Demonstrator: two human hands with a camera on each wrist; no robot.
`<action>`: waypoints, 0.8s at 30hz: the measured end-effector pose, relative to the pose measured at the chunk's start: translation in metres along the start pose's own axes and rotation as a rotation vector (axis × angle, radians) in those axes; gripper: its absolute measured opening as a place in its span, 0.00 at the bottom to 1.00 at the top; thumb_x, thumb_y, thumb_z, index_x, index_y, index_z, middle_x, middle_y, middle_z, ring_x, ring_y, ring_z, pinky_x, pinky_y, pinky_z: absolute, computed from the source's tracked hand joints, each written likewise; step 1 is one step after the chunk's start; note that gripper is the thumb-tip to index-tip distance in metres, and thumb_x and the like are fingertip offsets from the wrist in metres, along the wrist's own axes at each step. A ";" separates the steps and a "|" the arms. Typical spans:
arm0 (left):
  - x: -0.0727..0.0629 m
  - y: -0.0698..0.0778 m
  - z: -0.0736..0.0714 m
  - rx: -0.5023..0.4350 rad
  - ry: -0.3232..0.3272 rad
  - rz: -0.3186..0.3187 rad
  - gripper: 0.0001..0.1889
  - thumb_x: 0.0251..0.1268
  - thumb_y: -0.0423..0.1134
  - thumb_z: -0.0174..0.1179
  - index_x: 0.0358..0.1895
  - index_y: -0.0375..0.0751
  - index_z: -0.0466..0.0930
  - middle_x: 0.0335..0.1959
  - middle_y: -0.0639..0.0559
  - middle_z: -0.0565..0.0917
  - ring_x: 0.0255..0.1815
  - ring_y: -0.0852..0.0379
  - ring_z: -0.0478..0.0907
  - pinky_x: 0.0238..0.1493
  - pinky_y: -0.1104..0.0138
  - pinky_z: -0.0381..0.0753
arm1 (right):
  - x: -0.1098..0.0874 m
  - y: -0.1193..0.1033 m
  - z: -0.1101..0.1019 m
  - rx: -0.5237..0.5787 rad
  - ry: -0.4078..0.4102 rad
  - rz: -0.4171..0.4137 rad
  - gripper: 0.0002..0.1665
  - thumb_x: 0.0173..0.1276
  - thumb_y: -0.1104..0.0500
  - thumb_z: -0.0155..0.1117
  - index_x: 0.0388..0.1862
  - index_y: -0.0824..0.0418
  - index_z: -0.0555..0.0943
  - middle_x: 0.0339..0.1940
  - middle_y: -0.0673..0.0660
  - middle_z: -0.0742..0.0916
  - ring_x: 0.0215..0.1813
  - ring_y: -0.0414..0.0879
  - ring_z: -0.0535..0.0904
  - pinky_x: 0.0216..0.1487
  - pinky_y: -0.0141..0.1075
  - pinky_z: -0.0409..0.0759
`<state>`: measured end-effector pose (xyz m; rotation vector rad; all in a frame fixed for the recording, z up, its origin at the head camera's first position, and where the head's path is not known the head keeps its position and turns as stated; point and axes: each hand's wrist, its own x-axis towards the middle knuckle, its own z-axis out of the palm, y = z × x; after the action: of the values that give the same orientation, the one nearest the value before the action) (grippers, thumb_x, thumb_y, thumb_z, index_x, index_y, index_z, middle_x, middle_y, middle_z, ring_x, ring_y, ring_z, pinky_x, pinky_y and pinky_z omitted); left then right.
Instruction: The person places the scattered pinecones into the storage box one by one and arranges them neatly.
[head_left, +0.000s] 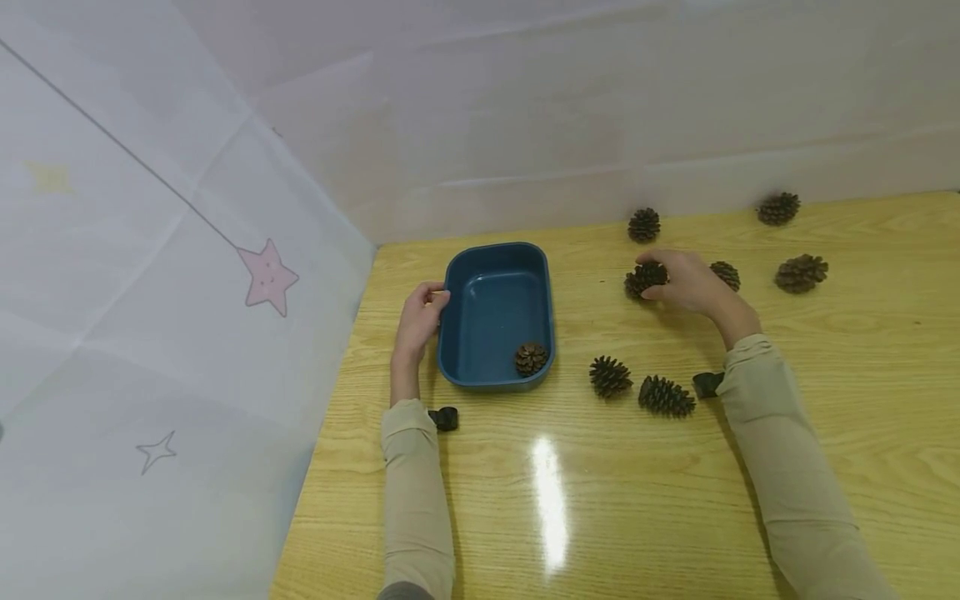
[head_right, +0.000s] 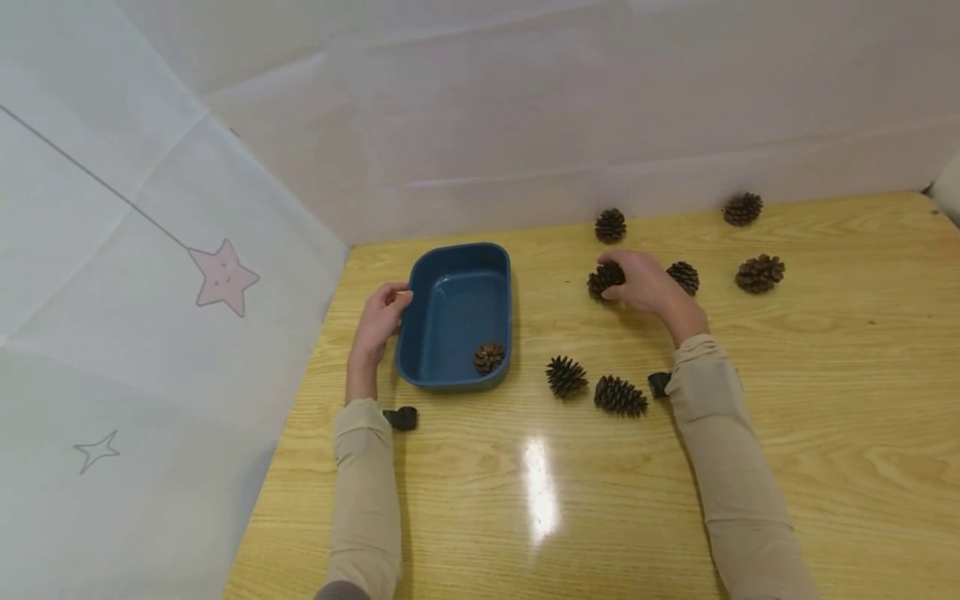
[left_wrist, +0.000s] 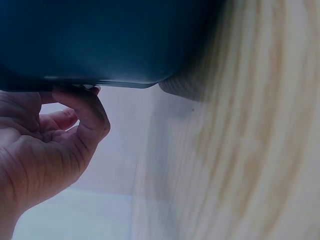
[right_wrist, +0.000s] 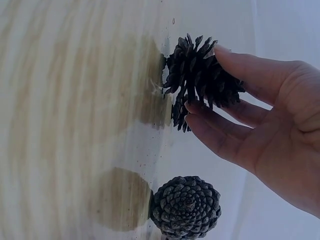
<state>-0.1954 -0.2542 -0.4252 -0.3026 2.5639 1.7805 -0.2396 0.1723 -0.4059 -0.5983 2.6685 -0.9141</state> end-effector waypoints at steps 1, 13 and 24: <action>0.000 0.000 0.000 -0.001 0.001 -0.001 0.19 0.82 0.42 0.55 0.66 0.35 0.77 0.42 0.47 0.73 0.32 0.57 0.71 0.30 0.70 0.71 | 0.000 0.000 0.000 0.000 0.001 0.004 0.35 0.75 0.65 0.66 0.75 0.73 0.66 0.75 0.75 0.69 0.75 0.74 0.61 0.71 0.67 0.61; 0.001 0.002 0.001 0.002 0.000 -0.002 0.19 0.81 0.42 0.55 0.66 0.34 0.77 0.44 0.47 0.74 0.34 0.57 0.73 0.30 0.71 0.73 | 0.000 0.004 0.000 0.027 -0.001 0.054 0.36 0.76 0.62 0.66 0.75 0.74 0.64 0.73 0.77 0.70 0.71 0.75 0.66 0.66 0.67 0.66; -0.001 0.002 0.000 -0.001 -0.005 -0.018 0.20 0.82 0.43 0.54 0.67 0.35 0.77 0.46 0.46 0.75 0.36 0.56 0.74 0.32 0.71 0.75 | -0.001 0.005 0.000 0.033 0.012 0.041 0.35 0.74 0.63 0.68 0.74 0.73 0.66 0.72 0.75 0.71 0.68 0.73 0.69 0.64 0.66 0.69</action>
<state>-0.1945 -0.2533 -0.4230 -0.3197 2.5488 1.7747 -0.2399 0.1765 -0.4094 -0.5309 2.6602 -0.9521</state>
